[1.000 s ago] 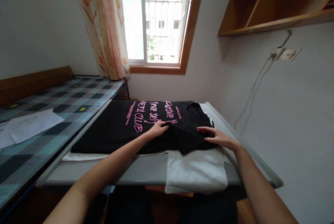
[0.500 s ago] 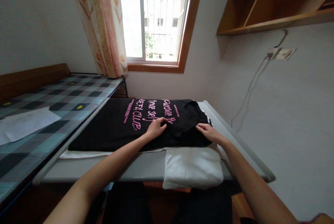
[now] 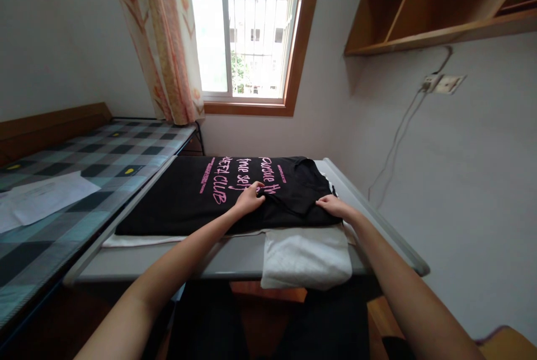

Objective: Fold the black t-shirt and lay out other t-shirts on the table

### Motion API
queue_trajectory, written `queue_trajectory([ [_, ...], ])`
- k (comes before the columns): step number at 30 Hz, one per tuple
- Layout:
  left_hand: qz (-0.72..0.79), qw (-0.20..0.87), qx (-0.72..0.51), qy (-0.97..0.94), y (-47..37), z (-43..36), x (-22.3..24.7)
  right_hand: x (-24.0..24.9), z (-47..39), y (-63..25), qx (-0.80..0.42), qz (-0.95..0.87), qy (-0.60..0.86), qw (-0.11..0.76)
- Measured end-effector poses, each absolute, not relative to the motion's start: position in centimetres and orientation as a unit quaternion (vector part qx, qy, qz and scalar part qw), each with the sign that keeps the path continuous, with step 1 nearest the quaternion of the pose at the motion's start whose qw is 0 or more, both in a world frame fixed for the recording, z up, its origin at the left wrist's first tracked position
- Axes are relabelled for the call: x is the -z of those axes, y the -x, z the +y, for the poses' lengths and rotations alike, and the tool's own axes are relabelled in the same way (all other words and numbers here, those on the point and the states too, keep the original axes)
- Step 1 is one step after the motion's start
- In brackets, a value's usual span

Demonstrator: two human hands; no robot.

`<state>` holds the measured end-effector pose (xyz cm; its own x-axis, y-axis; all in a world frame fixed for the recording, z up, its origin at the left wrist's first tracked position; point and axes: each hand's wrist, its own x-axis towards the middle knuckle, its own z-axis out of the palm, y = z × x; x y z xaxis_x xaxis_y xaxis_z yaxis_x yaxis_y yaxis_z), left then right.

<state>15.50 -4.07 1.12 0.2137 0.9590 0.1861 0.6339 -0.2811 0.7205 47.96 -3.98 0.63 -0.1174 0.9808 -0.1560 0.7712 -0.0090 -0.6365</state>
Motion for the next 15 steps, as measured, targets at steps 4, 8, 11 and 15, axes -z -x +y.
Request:
queue_trajectory([
  [4, 0.535, 0.221, -0.329, -0.746, -15.6, -5.2, -0.9, -1.8, -5.9, -47.5, -0.238, -0.731, 0.6, 0.222],
  [8, 0.503, 0.178, -0.363, -0.763, -15.6, -6.5, -0.4, -3.1, -6.7, -45.9, -0.173, -0.802, 0.511, 0.256],
  [11, 0.463, 0.087, -0.376, -0.798, -15.6, -7.5, -0.3, -3.5, -5.6, -44.5, -0.159, -0.799, 0.526, 0.246],
  [15, 0.387, 0.008, -0.338, -0.858, -15.3, -8.7, -0.4, -3.1, -3.5, -43.2, -0.108, -0.706, 0.668, 0.21],
])
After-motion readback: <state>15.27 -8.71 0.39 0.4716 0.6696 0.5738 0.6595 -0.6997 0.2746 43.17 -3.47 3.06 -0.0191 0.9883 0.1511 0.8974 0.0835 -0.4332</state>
